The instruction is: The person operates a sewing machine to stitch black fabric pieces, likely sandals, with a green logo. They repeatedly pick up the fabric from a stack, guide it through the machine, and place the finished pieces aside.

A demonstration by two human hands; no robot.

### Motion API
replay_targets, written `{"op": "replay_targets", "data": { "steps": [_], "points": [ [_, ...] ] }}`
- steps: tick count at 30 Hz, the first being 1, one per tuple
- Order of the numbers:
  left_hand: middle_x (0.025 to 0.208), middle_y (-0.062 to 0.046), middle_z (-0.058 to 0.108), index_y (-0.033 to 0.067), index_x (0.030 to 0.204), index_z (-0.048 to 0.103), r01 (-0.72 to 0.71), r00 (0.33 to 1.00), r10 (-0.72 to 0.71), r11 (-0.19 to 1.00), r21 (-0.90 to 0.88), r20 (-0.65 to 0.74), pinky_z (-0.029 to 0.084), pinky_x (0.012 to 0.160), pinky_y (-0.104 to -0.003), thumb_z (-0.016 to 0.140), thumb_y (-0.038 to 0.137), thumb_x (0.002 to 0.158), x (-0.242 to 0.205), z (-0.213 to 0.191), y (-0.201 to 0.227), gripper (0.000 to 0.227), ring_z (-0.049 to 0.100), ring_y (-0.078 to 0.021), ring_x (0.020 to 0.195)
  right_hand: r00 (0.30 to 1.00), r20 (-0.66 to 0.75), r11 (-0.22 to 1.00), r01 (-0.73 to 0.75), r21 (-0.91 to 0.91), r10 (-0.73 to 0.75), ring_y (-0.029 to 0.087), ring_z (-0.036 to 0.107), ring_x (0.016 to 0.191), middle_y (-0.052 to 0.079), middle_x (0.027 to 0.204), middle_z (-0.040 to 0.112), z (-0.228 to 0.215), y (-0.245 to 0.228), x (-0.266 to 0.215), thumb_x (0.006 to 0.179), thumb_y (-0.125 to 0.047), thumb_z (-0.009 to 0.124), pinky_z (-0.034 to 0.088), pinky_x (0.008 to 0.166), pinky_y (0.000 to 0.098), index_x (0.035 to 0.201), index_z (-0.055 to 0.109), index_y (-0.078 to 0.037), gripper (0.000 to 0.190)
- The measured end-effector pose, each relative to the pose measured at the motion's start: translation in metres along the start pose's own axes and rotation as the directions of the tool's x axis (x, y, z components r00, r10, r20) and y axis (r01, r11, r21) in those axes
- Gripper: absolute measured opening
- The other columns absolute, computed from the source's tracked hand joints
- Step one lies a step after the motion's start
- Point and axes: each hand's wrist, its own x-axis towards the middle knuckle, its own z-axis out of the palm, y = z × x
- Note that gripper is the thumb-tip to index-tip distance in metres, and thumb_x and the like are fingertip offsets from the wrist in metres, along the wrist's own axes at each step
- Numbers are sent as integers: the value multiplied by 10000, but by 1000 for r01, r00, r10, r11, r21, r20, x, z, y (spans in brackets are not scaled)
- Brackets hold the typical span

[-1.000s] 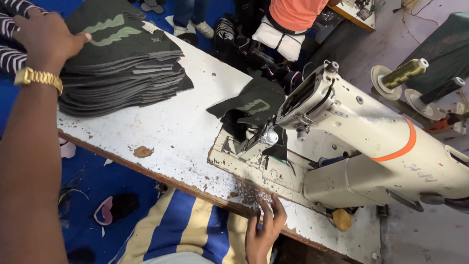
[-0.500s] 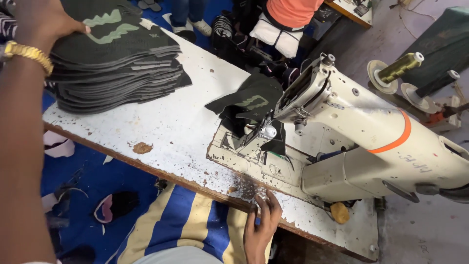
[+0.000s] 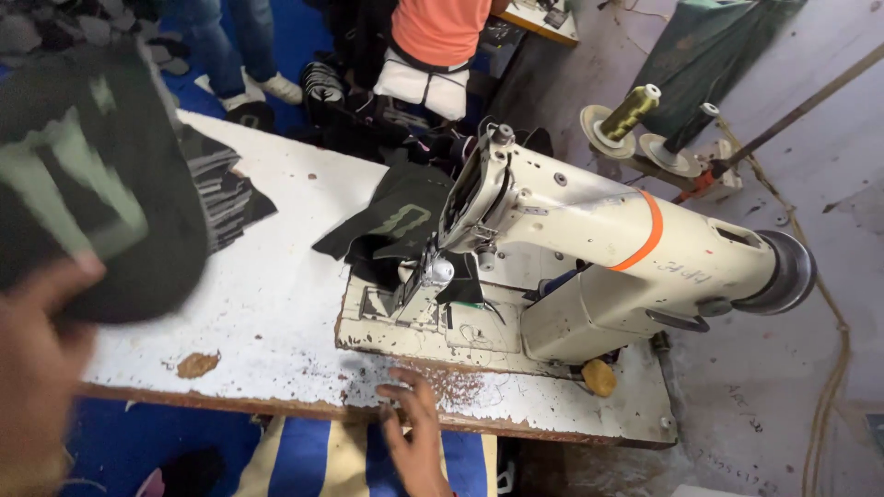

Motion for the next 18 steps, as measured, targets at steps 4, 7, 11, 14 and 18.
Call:
{"op": "replay_targets", "data": {
  "steps": [4,7,11,14,18],
  "points": [
    [1268,-170,710,56,1322,626,90,994,-78,978,-186,72,516,1045,-350,732,93,844,-93,72,107,491,679,-247,1181,981,192,910,-99,403,22,269,608,1122,139,1409,577,26,35,20,902,-21,554,532,973,353,1243,683,7,365],
    [1301,-238,650,-76,1391,597,603,785,-523,527,-598,331,496,892,-413,737,7,825,-136,105,104,589,627,-315,1108,856,445,585,-508,632,263,217,623,1290,130,1415,622,31,4,41,997,-217,593,534,1055,305,1344,623,-60,383],
    [1451,-209,568,77,1412,526,380,875,-130,781,-495,467,429,1103,-437,783,9,716,-190,140,18,745,563,-292,1329,757,567,300,-651,698,324,198,705,1023,114,1170,725,31,-28,53,996,-350,562,593,863,325,1259,639,-12,435],
    [1501,-223,527,17,1405,513,181,867,48,897,-404,496,384,1171,-431,821,32,725,-221,166,-30,746,523,-297,1401,788,488,324,-605,728,375,178,730,893,107,1061,748,42,-2,54,1023,-245,605,599,808,313,1192,648,22,319],
    [1488,-190,536,-3,1490,379,643,697,-303,664,-380,650,406,1122,-443,807,19,710,-223,179,-38,890,525,-278,1366,846,383,445,-523,727,370,165,717,879,98,1047,742,47,14,52,1002,-79,608,596,816,310,1147,656,40,194]
  ]
}}
